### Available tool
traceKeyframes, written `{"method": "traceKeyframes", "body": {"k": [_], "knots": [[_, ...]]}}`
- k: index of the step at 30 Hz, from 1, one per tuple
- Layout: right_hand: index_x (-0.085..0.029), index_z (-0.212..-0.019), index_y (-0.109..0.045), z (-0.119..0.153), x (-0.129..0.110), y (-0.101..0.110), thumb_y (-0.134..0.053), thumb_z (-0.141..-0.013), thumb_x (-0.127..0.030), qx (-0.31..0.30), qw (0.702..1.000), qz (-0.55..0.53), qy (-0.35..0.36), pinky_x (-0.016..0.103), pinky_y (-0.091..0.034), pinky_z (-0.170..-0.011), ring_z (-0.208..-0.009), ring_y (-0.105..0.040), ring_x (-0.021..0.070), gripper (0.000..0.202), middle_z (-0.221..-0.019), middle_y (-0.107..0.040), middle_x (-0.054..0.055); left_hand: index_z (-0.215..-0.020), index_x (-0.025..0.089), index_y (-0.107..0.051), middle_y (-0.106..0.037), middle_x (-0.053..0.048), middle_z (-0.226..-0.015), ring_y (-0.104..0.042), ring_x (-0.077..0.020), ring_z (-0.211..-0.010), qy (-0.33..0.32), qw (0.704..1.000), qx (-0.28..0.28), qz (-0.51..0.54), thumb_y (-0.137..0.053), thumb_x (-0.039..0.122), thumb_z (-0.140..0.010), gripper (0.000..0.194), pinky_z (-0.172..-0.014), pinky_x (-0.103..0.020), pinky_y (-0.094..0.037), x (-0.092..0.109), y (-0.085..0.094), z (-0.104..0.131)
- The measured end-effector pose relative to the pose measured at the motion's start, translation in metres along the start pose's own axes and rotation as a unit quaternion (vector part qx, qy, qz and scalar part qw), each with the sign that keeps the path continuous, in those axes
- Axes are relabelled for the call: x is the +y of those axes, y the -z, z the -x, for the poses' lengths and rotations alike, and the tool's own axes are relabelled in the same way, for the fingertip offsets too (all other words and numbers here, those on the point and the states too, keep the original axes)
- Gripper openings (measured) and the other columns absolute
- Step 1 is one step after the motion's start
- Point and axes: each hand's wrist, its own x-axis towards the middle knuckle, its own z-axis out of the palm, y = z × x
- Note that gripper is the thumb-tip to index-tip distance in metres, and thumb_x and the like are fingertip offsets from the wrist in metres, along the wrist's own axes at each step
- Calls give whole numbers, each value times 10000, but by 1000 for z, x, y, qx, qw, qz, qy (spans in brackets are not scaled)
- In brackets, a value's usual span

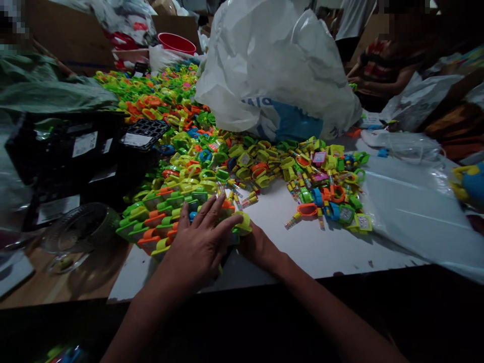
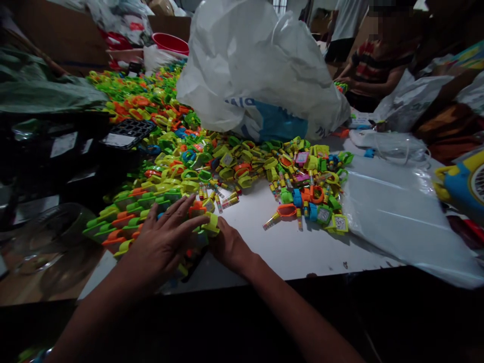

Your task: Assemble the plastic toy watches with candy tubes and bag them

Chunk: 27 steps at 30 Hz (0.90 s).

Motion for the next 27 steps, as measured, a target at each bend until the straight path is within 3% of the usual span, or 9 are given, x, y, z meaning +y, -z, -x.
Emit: {"method": "traceKeyframes", "body": {"k": [4,8,13,17,22,27], "knots": [[-199,-1203,-434,-2,0,-3,-453,-856,-144,2,1000,15,-5,389,-522,-875,-1042,-568,232,352,-1120,-573,109,-1374,304,-388,-205,-100,-1579,-215,-282,-1446,5,1000,5,8,-368,271,-928,447,-1105,-700,-137,1,0,0],[-175,-1187,-440,-1,2,-7,-465,-829,-125,27,999,25,0,407,-520,-863,-1020,-569,248,362,-1093,-586,127,-1401,449,-331,-235,-21,-1570,-225,-347,-1433,-6,1000,-18,-9,-397,244,-907,539,-1055,-761,-146,2,0,-1],[-195,-1010,-495,2,1,1,-440,-869,-152,11,999,-19,-25,336,-500,-780,-875,-549,193,158,-949,-573,62,-1343,367,-465,-376,-23,-1509,-241,-347,-1428,-12,1000,-8,-1,-406,325,-917,432,-1071,-759,-119,1,-2,-2],[-208,-872,-503,4,-1,6,-446,-870,-143,5,998,-45,-32,289,-462,-739,-807,-523,165,86,-861,-549,23,-1225,342,-573,-405,-6,-1490,-263,-345,-1421,-11,1000,-7,2,-390,427,-932,356,-1059,-775,-125,0,-2,-4],[-205,-889,-519,2,1,2,-419,-892,-171,4,999,-24,-25,284,-457,-734,-808,-528,166,106,-873,-555,31,-1234,309,-577,-430,-19,-1472,-269,-329,-1421,16,1000,4,7,-384,444,-935,381,-1092,-741,-105,3,-3,-7],[-197,-920,-569,0,-5,3,-431,-904,-199,22,997,-58,-40,287,-475,-744,-805,-543,163,139,-885,-596,34,-1365,298,-444,-443,-28,-1465,-297,-259,-1416,33,998,4,50,-326,419,-958,440,-1141,-657,-129,-3,2,-10]]}}
